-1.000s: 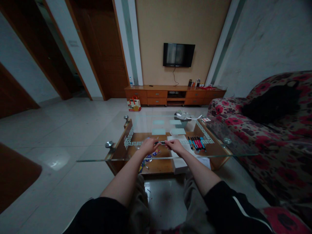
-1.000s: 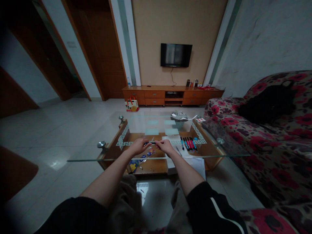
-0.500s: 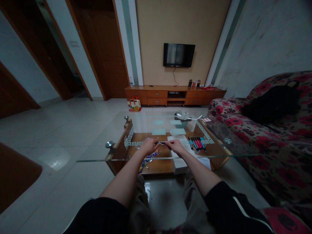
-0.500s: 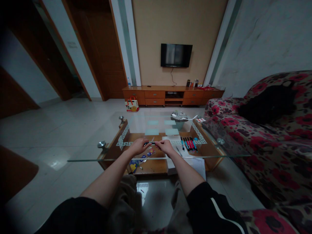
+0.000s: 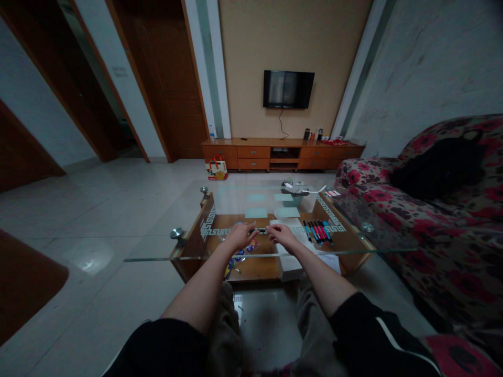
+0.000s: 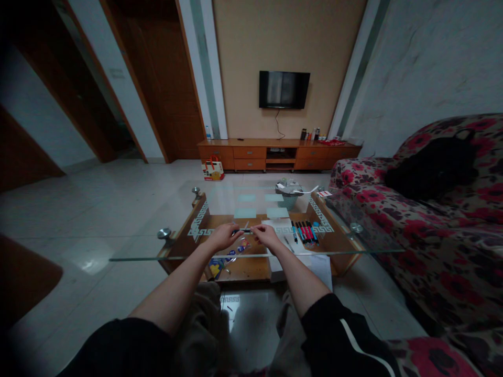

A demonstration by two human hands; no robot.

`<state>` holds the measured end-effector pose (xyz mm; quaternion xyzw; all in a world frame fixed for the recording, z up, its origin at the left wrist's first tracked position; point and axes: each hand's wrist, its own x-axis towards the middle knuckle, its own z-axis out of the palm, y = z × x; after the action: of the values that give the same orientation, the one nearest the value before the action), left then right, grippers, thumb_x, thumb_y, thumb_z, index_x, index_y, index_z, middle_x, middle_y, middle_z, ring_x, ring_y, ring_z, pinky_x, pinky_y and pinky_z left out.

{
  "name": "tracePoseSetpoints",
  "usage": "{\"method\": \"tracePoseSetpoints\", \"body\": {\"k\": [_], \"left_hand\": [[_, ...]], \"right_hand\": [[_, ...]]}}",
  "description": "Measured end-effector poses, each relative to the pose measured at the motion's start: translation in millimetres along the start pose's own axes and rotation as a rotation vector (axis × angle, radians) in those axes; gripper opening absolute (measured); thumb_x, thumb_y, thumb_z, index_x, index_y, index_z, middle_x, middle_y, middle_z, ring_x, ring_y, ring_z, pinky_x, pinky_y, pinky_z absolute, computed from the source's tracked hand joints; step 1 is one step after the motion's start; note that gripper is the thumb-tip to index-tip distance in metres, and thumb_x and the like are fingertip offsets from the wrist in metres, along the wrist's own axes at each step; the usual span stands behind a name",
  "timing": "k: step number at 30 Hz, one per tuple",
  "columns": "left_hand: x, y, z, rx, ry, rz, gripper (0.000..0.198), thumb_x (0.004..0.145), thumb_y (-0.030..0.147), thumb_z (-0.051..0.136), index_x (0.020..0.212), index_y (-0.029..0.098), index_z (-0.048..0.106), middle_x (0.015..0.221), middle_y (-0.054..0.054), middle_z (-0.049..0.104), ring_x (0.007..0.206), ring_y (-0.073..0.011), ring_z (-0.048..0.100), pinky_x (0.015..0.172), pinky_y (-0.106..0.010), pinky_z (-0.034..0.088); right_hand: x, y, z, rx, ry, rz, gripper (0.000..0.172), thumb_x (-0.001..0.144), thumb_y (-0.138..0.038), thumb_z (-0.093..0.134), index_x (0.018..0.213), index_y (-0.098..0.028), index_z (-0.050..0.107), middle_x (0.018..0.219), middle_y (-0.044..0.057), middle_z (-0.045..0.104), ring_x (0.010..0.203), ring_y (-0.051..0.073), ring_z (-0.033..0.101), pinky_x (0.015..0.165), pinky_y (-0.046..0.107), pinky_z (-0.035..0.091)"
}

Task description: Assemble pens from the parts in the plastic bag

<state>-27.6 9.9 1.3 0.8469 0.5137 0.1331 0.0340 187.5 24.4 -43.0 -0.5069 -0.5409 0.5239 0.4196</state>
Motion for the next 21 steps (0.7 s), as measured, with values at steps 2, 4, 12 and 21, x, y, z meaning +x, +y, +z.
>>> {"method": "tracePoseSetpoints", "body": {"k": [2,4,12,21], "left_hand": [[-0.6,0.4,-0.8,-0.001,0.002,-0.001,0.041,0.096,0.053,0.04,0.094,0.022,0.067,0.093,-0.009,0.07,0.085,-0.0218,0.064,0.074,-0.028,0.042],[-1.1,0.7,-1.4,-0.003,0.005,-0.004,0.042,0.096,0.053,0.04,0.094,0.022,0.067,0.094,-0.009,0.069,0.085,-0.0219,0.063,0.074,-0.028,0.042],[-0.8,1.2,-1.6,-0.01,0.017,-0.006,0.041,0.096,0.053,0.04,0.096,0.022,0.066,0.096,-0.009,0.069,0.087,-0.0225,0.063,0.076,-0.029,0.042],[-0.7,0.7,-1.7,-0.006,0.012,-0.028,0.041,0.096,0.053,0.042,0.096,0.021,0.067,0.095,-0.01,0.069,0.087,-0.0223,0.063,0.077,-0.029,0.043]], "right_hand": [[1.9,1.5,-2.0,0.009,-0.005,0.014,0.035,0.084,-0.05,0.062,0.078,-0.015,0.063,0.068,0.003,0.064,0.052,0.009,0.055,0.043,0.018,0.041],[3.2,2.6,-3.6,0.016,-0.022,0.031,0.042,0.088,-0.053,0.056,0.069,-0.015,0.058,0.059,0.002,0.06,0.048,0.009,0.053,0.041,0.018,0.039],[1.2,0.7,-0.8,0.024,-0.05,0.063,0.042,0.086,-0.051,0.06,0.066,-0.015,0.059,0.056,0.002,0.059,0.046,0.009,0.051,0.042,0.018,0.038],[-3.5,-4.1,-2.0,-0.024,-0.007,0.043,0.033,0.079,-0.046,0.067,0.073,-0.014,0.066,0.069,0.004,0.066,0.052,0.009,0.054,0.043,0.018,0.035]]}}
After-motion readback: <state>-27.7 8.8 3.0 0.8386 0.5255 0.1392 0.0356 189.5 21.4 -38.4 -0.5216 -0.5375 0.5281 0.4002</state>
